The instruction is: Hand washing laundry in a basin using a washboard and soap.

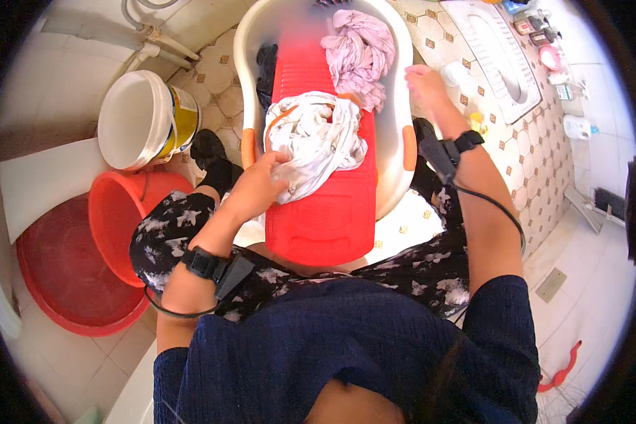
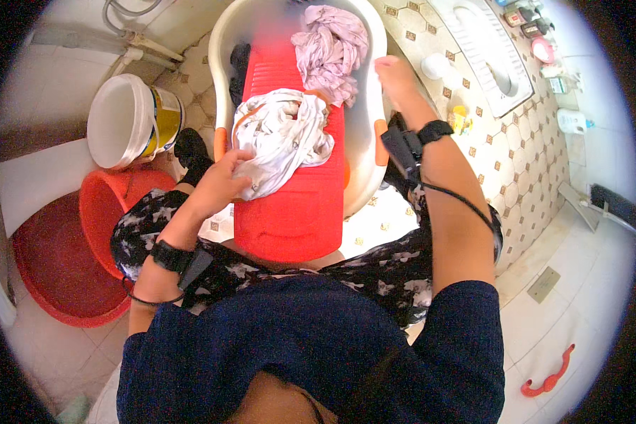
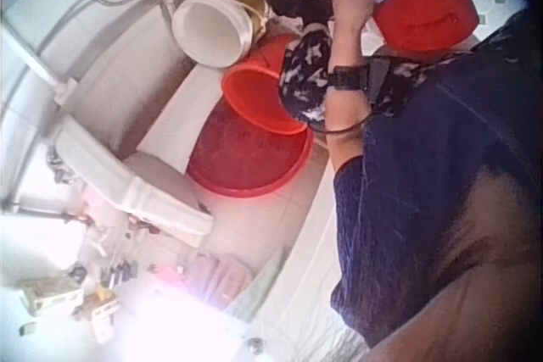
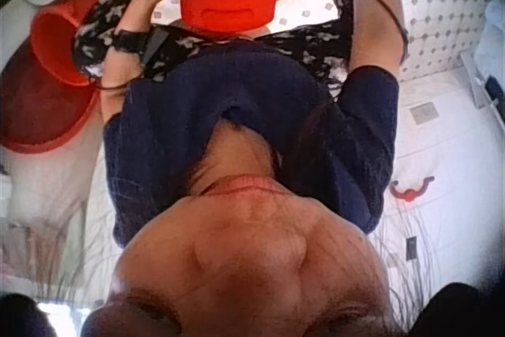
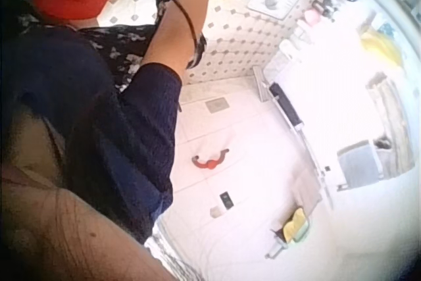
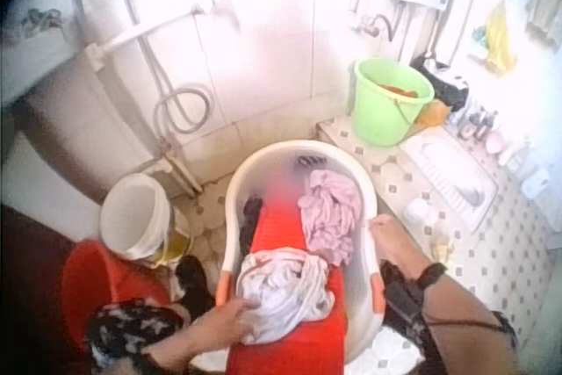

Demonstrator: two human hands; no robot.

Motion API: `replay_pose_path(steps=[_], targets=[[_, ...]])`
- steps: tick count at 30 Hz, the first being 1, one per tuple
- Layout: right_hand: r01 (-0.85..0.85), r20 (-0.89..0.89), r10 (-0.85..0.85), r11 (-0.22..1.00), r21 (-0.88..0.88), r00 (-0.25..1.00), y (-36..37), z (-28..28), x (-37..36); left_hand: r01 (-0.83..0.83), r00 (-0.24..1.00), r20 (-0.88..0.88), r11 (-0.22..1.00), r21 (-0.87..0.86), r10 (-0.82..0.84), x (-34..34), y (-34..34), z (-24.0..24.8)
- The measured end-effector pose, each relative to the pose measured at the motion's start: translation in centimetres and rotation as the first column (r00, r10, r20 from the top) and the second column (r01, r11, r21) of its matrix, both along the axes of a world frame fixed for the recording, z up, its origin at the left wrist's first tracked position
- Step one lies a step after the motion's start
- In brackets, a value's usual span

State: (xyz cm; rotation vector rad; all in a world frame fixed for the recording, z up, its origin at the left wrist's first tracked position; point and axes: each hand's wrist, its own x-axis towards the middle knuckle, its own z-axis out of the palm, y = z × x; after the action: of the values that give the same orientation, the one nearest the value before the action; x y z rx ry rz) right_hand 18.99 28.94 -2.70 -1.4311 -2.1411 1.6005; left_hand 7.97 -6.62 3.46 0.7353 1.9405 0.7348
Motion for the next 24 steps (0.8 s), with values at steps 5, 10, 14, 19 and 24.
replay_pose_path(steps=[5, 10, 14, 19, 24], targets=[[-0.262, 0.305, 0.037, 0.616, 0.743, 0.952, 9.6, -2.3, 6.1, 0.015, 0.999, 0.034, 0.973, -0.232, -0.007, -1.5, 0.7, 2.7], [-0.582, 0.658, 0.094, 0.571, 0.579, 0.747, 14.1, -5.9, 9.1, 0.258, 0.936, 0.233, 0.964, 0.059, -0.265, -2.4, 0.4, 1.9], [-0.62, 0.629, 0.209, 0.556, 0.554, 0.749, 15.5, -9.4, 9.7, 0.442, 0.818, 0.409, 0.897, 0.002, -0.404, -2.2, 1.4, 2.5], [-0.663, 0.712, 0.082, 0.449, 0.599, 0.698, 16.8, -11.0, 7.8, 0.54, 0.771, 0.441, 0.839, -0.069, -0.46, -2.6, 1.3, 2.4], [-0.666, 0.657, 0.216, 0.47, 0.579, 0.723, 19.4, -12.9, 8.8, 0.516, 0.794, 0.405, 0.855, -0.055, -0.454, -2.5, 1.9, 1.8]])
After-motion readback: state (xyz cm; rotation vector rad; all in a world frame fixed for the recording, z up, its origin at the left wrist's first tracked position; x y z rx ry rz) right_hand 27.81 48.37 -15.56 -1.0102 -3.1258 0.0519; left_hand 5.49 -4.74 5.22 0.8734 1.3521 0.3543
